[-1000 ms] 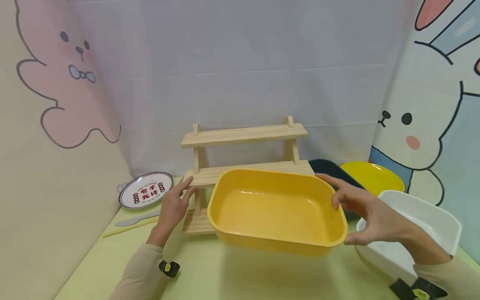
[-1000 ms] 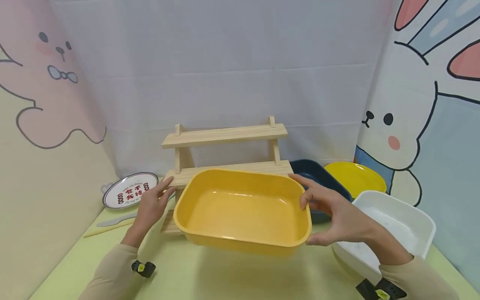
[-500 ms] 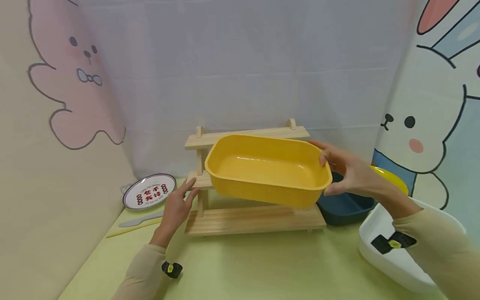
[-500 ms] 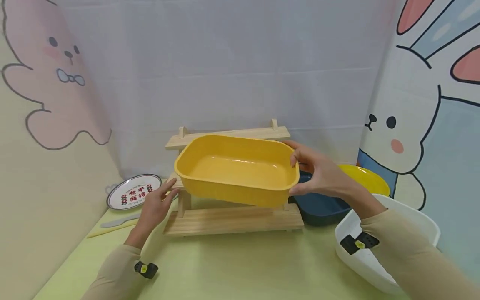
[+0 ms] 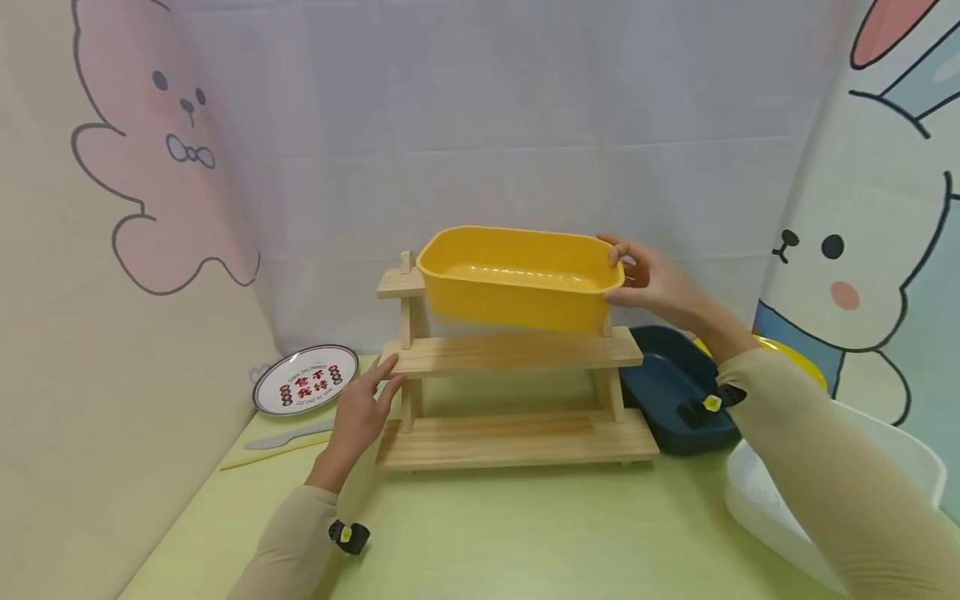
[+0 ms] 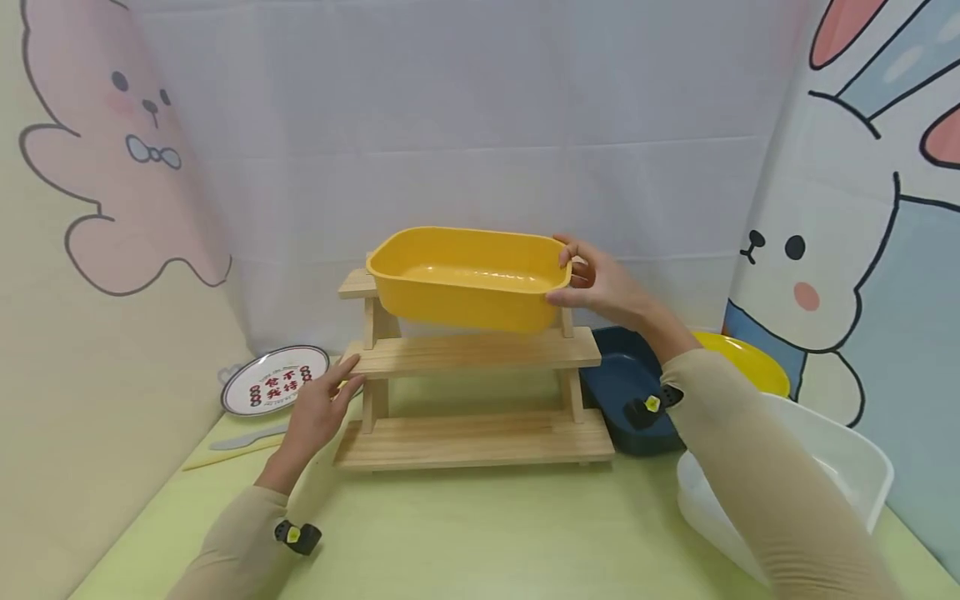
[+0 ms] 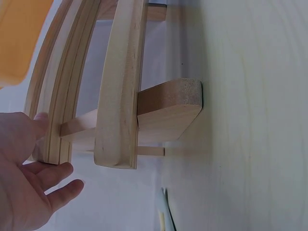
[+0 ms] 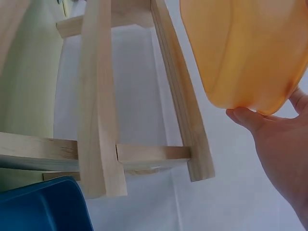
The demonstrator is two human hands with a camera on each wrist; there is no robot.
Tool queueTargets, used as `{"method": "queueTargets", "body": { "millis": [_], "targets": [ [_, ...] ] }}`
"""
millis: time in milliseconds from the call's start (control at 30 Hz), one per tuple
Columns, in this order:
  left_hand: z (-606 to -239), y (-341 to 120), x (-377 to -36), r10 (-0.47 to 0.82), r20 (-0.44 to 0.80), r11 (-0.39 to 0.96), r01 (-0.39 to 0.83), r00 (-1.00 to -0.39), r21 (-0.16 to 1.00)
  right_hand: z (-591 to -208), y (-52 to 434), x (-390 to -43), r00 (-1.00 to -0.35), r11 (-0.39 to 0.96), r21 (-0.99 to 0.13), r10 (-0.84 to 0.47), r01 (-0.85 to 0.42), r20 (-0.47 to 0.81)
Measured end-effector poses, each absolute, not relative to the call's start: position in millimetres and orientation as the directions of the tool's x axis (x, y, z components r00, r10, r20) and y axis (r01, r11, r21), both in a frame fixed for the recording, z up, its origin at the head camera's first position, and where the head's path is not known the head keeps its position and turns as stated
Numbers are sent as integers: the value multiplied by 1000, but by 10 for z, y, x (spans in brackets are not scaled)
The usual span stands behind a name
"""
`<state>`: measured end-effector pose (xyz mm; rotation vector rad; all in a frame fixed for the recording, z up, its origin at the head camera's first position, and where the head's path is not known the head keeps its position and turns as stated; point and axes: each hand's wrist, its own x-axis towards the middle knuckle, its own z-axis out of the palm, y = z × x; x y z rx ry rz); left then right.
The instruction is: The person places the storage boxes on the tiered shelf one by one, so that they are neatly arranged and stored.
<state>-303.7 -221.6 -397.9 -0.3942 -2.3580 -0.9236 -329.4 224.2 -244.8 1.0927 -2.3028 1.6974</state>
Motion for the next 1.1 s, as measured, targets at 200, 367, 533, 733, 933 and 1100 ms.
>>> {"method": "queueTargets", "body": {
  "millis": [200,367,533,733,933,1100],
  "targets": [
    [-3977,-2221,-3039,60,592,715,449,-804,536,-2394,2188,-3621,-811,241,-824,-452,-512,372],
    [-3994,-2209,-3038,57,579,704,444,-814,554,-2358,2188,-3791,-826,303,-820,-466,-485,316],
    [-3989,-2206,-3031,62,591,701,456,-804,548,-2371,2115,-3811,-852,343,-814,-420,-469,313],
    [-3973,-2206,-3027,61,598,698,463,-799,547,-2392,1962,-3828,-881,372,-803,-273,-466,385],
    [-3973,-2209,-3022,56,590,701,452,-806,551,-2466,1908,-3890,-885,375,-801,-216,-466,413],
    [-3961,-2217,-3031,50,588,706,445,-807,551,-2473,1793,-3927,-893,429,-785,-151,-446,425]
  ]
}}
